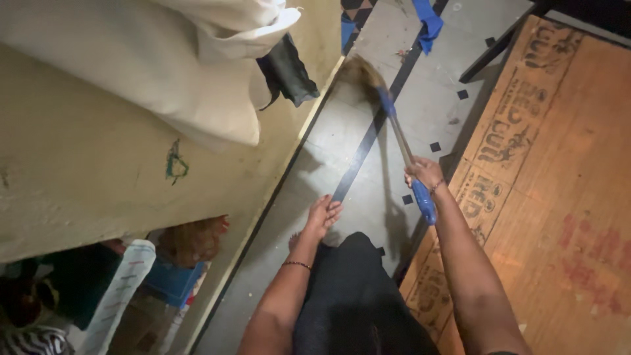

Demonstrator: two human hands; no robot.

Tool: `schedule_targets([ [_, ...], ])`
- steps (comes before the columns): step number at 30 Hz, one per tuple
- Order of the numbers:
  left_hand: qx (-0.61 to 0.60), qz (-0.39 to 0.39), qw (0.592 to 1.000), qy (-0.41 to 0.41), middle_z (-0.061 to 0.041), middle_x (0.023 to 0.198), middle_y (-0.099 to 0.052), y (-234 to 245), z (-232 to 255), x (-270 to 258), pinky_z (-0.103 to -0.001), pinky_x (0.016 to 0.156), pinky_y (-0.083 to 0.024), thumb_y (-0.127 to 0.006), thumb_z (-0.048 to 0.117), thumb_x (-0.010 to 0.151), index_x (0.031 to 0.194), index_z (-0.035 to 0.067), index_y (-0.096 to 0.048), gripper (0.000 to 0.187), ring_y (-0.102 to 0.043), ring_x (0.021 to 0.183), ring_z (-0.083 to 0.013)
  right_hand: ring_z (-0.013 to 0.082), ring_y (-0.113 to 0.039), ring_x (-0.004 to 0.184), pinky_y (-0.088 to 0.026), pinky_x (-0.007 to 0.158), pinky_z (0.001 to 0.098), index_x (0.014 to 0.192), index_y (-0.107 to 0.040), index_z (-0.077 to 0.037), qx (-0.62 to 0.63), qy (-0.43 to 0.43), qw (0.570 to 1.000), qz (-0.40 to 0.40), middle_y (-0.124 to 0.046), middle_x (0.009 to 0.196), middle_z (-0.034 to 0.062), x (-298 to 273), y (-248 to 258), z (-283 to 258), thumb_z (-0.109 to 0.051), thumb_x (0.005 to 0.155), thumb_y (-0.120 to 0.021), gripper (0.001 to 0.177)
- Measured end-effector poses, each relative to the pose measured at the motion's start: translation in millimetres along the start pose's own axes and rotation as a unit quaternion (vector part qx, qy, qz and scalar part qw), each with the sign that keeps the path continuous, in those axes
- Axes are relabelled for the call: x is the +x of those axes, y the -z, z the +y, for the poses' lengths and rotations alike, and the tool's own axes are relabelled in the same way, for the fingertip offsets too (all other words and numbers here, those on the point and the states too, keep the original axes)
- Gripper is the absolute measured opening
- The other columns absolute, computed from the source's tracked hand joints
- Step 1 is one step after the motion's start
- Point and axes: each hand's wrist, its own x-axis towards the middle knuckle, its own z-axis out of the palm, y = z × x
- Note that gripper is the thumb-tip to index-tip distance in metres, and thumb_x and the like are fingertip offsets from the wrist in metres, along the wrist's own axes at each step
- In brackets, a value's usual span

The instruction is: The person sweeps the floor around furniture and bedding using a broom, moving debris into a small pile.

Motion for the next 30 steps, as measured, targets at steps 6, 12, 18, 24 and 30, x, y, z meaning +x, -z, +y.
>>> schedule_targets([
  [6,0.052,-0.081,0.995,0.031,-0.007,0.113,-0.068,-3.8,17.3,20.8,-0.035,0.079,-0.058,-0.055,0.036,0.104,0.142,0.014,-0.048,0.044,-0.070,0.101,-0.0204,0.0153,-0.065,0.060,-0.054,0.050,0.0294,0.147,-0.050,-0.010,0.032,-0.007,0.998,0.052,-0.069,0.082,0.0101,-85.7,-44.6,-14.5,0.002,0.088,-0.060,0.061],
  [12,0.172,-0.165,0.968,0.084,-0.010,0.103,-0.068,0.8,43.6,34.0,-0.037,0.078,-0.061,-0.050,0.034,0.106,0.116,0.007,-0.055,0.029,-0.071,0.094,-0.0230,0.0140,-0.055,0.052,-0.047,0.041,0.0287,0.140,-0.056,-0.011,0.065,-0.112,0.988,0.084,-0.061,0.074,0.0035,-157.7,-162.3,110.9,-0.015,0.098,-0.062,0.042],
  [18,0.245,-0.286,0.922,0.092,-0.005,0.089,-0.055,18.7,24.6,43.0,-0.038,0.077,-0.064,-0.049,0.032,0.114,0.119,0.003,-0.061,0.032,-0.062,0.079,-0.0217,0.0136,-0.056,0.047,-0.049,0.039,0.0295,0.143,-0.053,-0.011,0.155,-0.003,0.981,0.117,-0.061,0.069,0.0038,-194.9,-265.7,196.4,-0.019,0.096,-0.064,0.050],
  [24,0.338,-0.351,0.857,0.170,-0.014,0.102,-0.067,36.6,-17.0,-8.5,-0.038,0.082,-0.061,-0.052,0.031,0.107,0.127,0.004,-0.054,0.033,-0.070,0.092,-0.0254,0.0197,-0.060,0.055,-0.050,0.055,0.0352,0.132,-0.055,-0.007,-0.028,-0.142,0.956,0.256,-0.061,0.069,0.0063,-312.8,-341.5,249.1,-0.039,0.098,-0.062,0.047],
  [30,0.385,-0.343,0.797,0.314,-0.025,0.133,-0.056,69.1,-55.3,-63.1,-0.048,0.096,-0.060,-0.068,0.010,0.093,0.159,0.019,0.004,0.099,-0.064,0.105,-0.0354,0.0228,-0.058,0.087,-0.048,0.077,0.0376,0.133,-0.055,-0.005,0.176,-0.302,0.920,0.179,-0.058,0.101,0.0092,-442.3,-389.3,262.1,-0.038,0.098,-0.062,0.048],
])
